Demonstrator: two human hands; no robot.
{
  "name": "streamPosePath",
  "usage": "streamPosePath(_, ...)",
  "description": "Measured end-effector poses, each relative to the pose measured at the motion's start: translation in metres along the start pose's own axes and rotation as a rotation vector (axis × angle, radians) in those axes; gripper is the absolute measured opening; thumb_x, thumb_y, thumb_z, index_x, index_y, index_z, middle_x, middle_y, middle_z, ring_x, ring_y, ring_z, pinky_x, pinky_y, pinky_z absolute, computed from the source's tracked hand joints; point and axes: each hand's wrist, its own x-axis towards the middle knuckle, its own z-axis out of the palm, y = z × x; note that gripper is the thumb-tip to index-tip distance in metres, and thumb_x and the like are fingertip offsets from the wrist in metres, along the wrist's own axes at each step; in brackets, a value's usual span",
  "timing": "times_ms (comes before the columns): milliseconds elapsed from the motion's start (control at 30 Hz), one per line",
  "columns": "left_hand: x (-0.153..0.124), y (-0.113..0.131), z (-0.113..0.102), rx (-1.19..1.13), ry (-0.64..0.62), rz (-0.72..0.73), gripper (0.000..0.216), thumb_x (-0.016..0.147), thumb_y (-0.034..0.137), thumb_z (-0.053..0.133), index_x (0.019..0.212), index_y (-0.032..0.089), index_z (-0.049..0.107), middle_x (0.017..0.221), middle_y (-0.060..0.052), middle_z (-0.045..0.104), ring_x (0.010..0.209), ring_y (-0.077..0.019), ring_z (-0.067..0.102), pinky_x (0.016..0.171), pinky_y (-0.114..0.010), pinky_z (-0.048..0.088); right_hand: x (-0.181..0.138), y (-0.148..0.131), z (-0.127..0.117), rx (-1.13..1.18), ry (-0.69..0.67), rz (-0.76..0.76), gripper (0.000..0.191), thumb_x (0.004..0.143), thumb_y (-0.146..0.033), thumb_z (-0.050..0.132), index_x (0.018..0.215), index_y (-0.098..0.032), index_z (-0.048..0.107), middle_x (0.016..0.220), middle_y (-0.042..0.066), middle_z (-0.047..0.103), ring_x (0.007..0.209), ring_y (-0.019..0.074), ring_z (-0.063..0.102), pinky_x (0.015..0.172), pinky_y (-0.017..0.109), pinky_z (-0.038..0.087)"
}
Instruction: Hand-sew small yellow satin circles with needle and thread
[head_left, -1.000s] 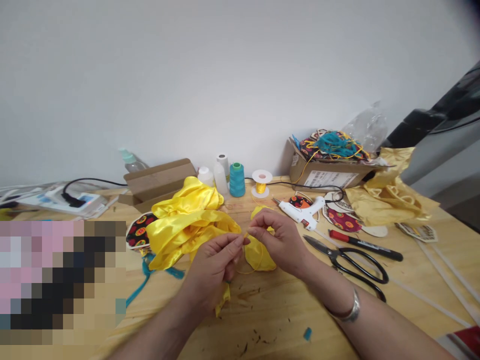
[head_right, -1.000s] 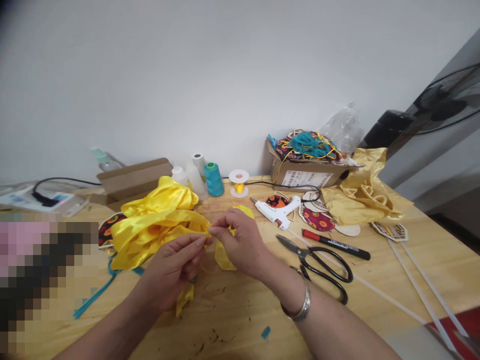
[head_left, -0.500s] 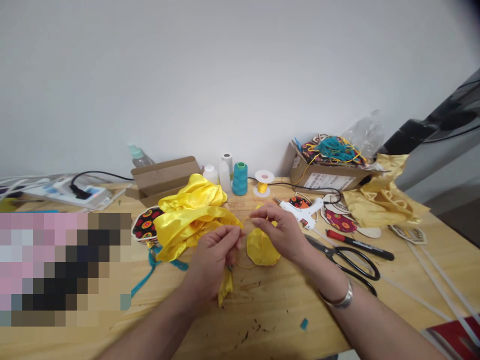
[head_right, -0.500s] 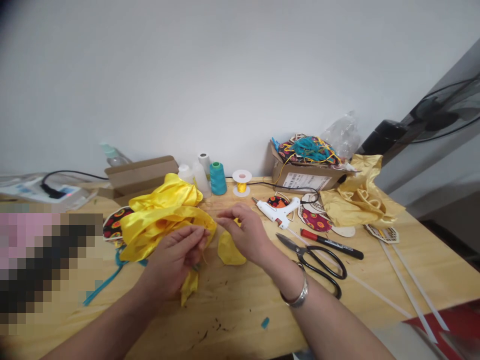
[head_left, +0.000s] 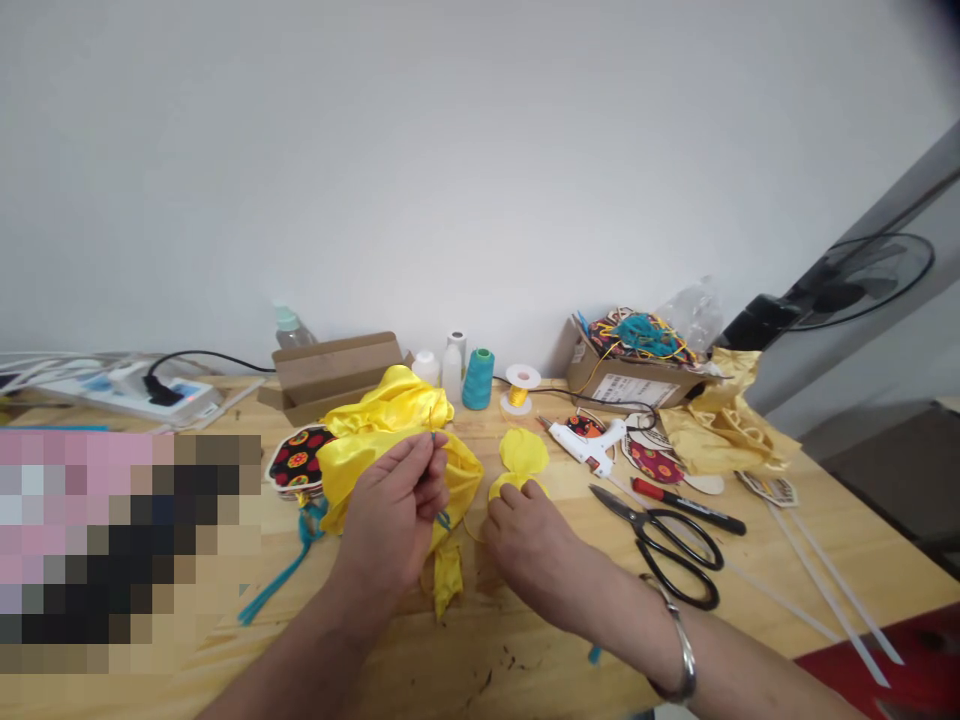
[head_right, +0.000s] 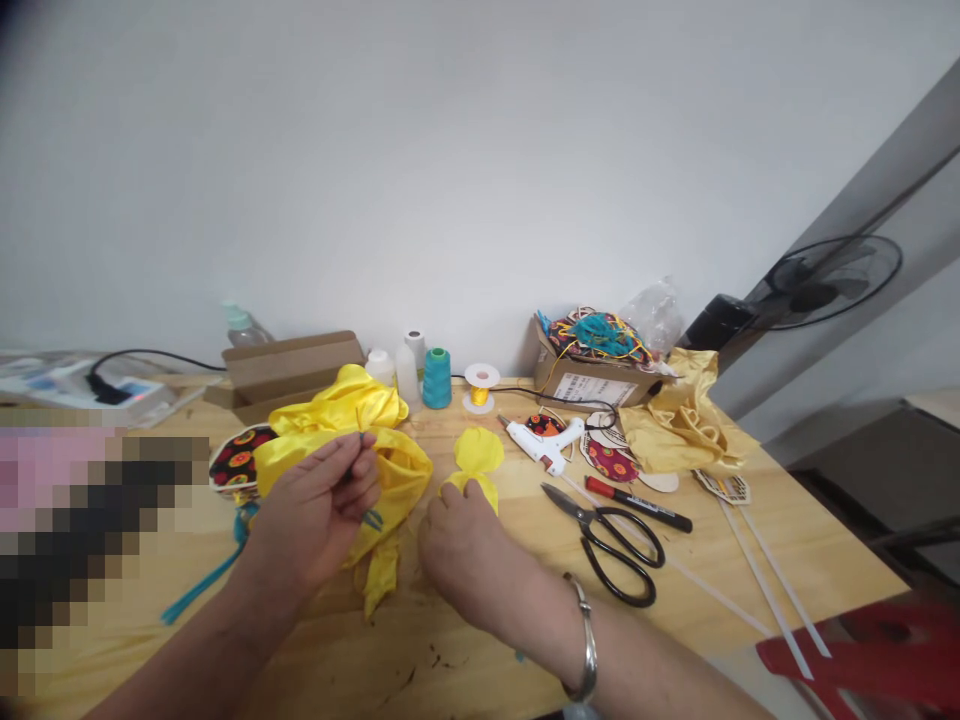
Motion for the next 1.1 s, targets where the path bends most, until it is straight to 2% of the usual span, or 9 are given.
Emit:
streamPosePath(133, -0.014, 0.010, 0.010, 0.018, 0.002, -0.042, 0.017, 0.067, 0.024, 0.072, 0.073, 0.011, 0.064, 0.054, 0.005, 0.047, 0.041, -0.0015, 0.028, 0.037, -0.013, 0.021, 0.002, 0.029, -0.022, 0.166, 0.015, 0.117, 0.011, 0.074, -0.006, 0.055, 0.077, -0.015, 0.060, 0.079, 0.007, 0.062, 0.075, 0.0190, 0.054, 0.062, 0.030, 0.039)
streamPosePath(267, -0.028, -0.007, 0.006, 0.129, -0.035, -0.137, 0.021, 0.069, 0.031, 0.071, 0.068, 0.012, 0.063, 0.053, 0.005, 0.046, 0.041, -0.0021, 0.027, 0.038, -0.014, 0.019, 0.015, 0.079, -0.066, 0.574, 0.389, 0.403, 0.011, 0.080, -0.010, 0.050, 0.075, -0.016, 0.058, 0.073, 0.003, 0.063, 0.067, 0.0131, 0.057, 0.062, 0.026, 0.042)
streamPosePath(333, -0.030, -0.023, -0.001, 0.222, -0.052, -0.161, 0.024, 0.071, 0.036, 0.070, 0.066, 0.013, 0.062, 0.052, 0.005, 0.046, 0.043, -0.0034, 0.030, 0.040, -0.015, 0.020, 0.029, 0.102, -0.089, 0.868, 0.450, 0.516, 0.010, 0.083, -0.015, 0.050, 0.074, -0.016, 0.056, 0.056, -0.001, 0.059, 0.052, 0.0109, 0.055, 0.053, 0.023, 0.042)
streamPosePath(467, -0.028, -0.047, -0.016, 0.354, -0.104, -0.198, 0.030, 0.069, 0.043, 0.070, 0.067, 0.014, 0.064, 0.050, 0.005, 0.044, 0.044, -0.0049, 0.030, 0.041, -0.017, 0.019, 0.057, 0.137, -0.120, 1.221, 0.757, 0.656, 0.015, 0.086, -0.013, 0.044, 0.072, -0.014, 0.050, 0.071, 0.004, 0.062, 0.053, 0.0095, 0.063, 0.048, 0.020, 0.045)
streamPosePath(567, -0.028, -0.051, -0.020, 0.400, -0.144, -0.217, 0.032, 0.069, 0.046, 0.070, 0.066, 0.014, 0.065, 0.051, 0.004, 0.044, 0.046, -0.0060, 0.031, 0.043, -0.018, 0.019, 0.066, 0.156, -0.123, 1.125, 0.887, 0.765, 0.013, 0.088, -0.013, 0.038, 0.080, -0.014, 0.049, 0.074, 0.006, 0.061, 0.057, 0.0118, 0.065, 0.053, 0.025, 0.051)
streamPosePath(700, -0.030, -0.049, -0.018, 0.477, -0.177, -0.270, 0.033, 0.071, 0.048, 0.067, 0.070, 0.015, 0.066, 0.051, 0.005, 0.043, 0.046, -0.0066, 0.028, 0.045, -0.020, 0.016, 0.063, 0.172, -0.104, 0.534, 0.754, 0.890, 0.015, 0.086, -0.015, 0.039, 0.089, -0.012, 0.053, 0.073, 0.010, 0.063, 0.073, 0.0210, 0.066, 0.067, 0.034, 0.051)
streamPosePath(767, -0.030, -0.049, -0.018, 0.505, -0.206, -0.299, 0.034, 0.071, 0.049, 0.066, 0.069, 0.015, 0.065, 0.050, 0.005, 0.042, 0.045, -0.0066, 0.027, 0.044, -0.021, 0.014, 0.062, 0.176, -0.093, 0.384, 0.685, 0.903, 0.011, 0.081, -0.012, 0.046, 0.085, -0.012, 0.056, 0.075, 0.014, 0.064, 0.088, 0.0281, 0.064, 0.076, 0.040, 0.047)
streamPosePath(933, -0.028, -0.050, -0.019, 0.506, -0.214, -0.293, 0.036, 0.070, 0.051, 0.065, 0.066, 0.016, 0.063, 0.049, 0.005, 0.043, 0.045, -0.0073, 0.028, 0.044, -0.021, 0.015, 0.077, 0.178, -0.078, 0.394, 0.594, 0.856, 0.011, 0.069, -0.003, 0.055, 0.073, -0.012, 0.056, 0.075, 0.019, 0.064, 0.093, 0.0345, 0.061, 0.081, 0.042, 0.043)
streamPosePath(1100, -0.025, -0.051, -0.023, 0.504, -0.228, -0.312, 0.038, 0.069, 0.053, 0.066, 0.066, 0.016, 0.062, 0.050, 0.005, 0.044, 0.045, -0.0070, 0.029, 0.044, -0.021, 0.016, 0.105, 0.162, -0.077, 0.511, 0.648, 0.663, 0.009, 0.082, -0.011, 0.045, 0.085, -0.015, 0.053, 0.082, 0.012, 0.067, 0.085, 0.0216, 0.064, 0.079, 0.035, 0.046)
